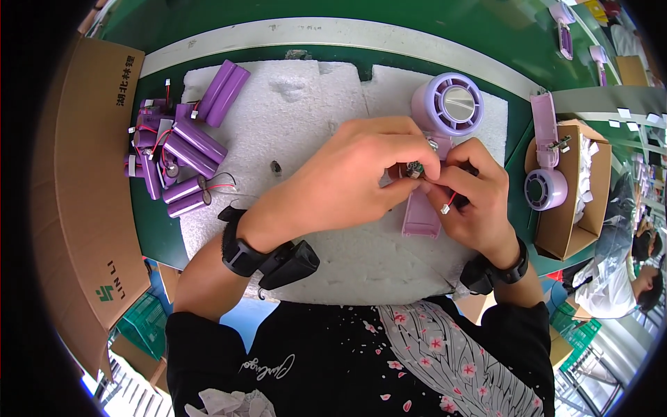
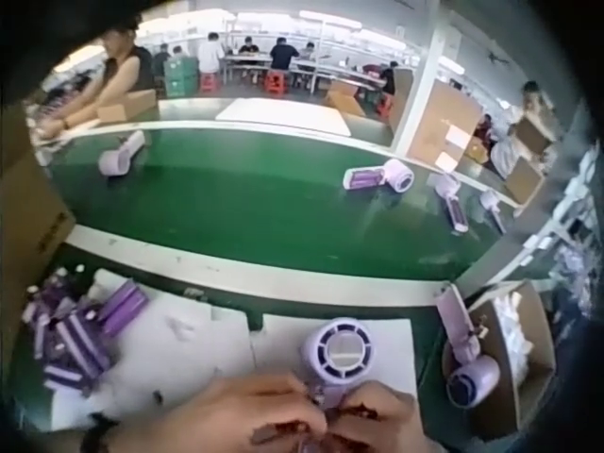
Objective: The person fits a battery pack into a fan housing, reaches into a box to retrieve more battery packs, and connects the wires of a battery pack to a circuit board. After testing the connection, the person presses the battery pack into the housing and places the assembly on a conveyor belt.
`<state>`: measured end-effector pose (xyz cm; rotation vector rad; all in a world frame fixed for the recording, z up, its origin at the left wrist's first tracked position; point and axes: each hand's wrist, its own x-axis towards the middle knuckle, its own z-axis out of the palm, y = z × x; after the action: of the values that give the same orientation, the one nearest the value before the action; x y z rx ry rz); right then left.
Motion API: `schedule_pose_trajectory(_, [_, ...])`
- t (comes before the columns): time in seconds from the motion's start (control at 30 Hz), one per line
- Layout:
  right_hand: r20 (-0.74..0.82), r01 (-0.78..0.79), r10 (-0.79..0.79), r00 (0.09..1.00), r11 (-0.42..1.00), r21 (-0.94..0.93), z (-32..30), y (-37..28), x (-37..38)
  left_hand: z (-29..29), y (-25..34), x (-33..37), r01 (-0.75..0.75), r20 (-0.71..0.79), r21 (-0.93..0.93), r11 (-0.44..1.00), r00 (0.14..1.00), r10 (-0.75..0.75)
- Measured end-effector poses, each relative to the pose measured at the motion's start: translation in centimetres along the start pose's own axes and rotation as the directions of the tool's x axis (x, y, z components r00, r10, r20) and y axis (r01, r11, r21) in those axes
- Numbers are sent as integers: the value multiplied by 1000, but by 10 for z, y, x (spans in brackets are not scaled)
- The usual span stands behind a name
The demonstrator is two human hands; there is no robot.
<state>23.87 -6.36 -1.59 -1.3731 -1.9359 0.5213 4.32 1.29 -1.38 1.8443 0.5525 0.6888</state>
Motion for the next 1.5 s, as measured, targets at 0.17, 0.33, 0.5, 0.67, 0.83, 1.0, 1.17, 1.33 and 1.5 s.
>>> schedule_pose_trajectory(0.17, [13, 1, 0, 1000, 999, -44, -1, -1, 0, -3, -2, 0, -43, 91, 19, 999, 995, 41])
schedule_pose_trajectory(0.33, [-16, 20, -20, 1000, 1000, 1, -2, 1, 0, -3, 1, 2, 11, 102, -38, 999, 995, -7])
schedule_pose_trajectory(0.5, [-45, 37, -37, 998, 999, 13, -1, 7, -3, 1, -3, 1, -12, 64, -26, 1000, 998, 14])
schedule_pose_trajectory(0.67, [-14, 32, -33, 999, 994, -103, -3, 0, -4, 2, 6, 2, -33, 80, -21, 999, 996, 35])
schedule_pose_trajectory(0.83, [-65, 45, -52, 997, 993, -109, 0, 1, -3, 5, 1, 0, 1, 21, -9, 1000, 1000, -1])
schedule_pose_trajectory(1.0, [-53, -25, 27, 998, 999, 33, -12, 5, -4, 5, -3, -1, 173, 40, -247, 953, 985, -168])
schedule_pose_trajectory(1.17, [-24, -62, 68, 997, 978, 197, -15, 6, -3, 3, -2, 0, 290, 100, -418, 861, 957, -273])
schedule_pose_trajectory(1.33, [-59, 13, -7, 998, 995, 94, -12, 7, -4, 2, -3, -2, 321, 115, -423, 848, 947, -301])
schedule_pose_trajectory(1.5, [-24, -27, 28, 999, 998, 63, -12, 3, -8, -2, -4, 0, 293, 153, -345, 892, 955, -254])
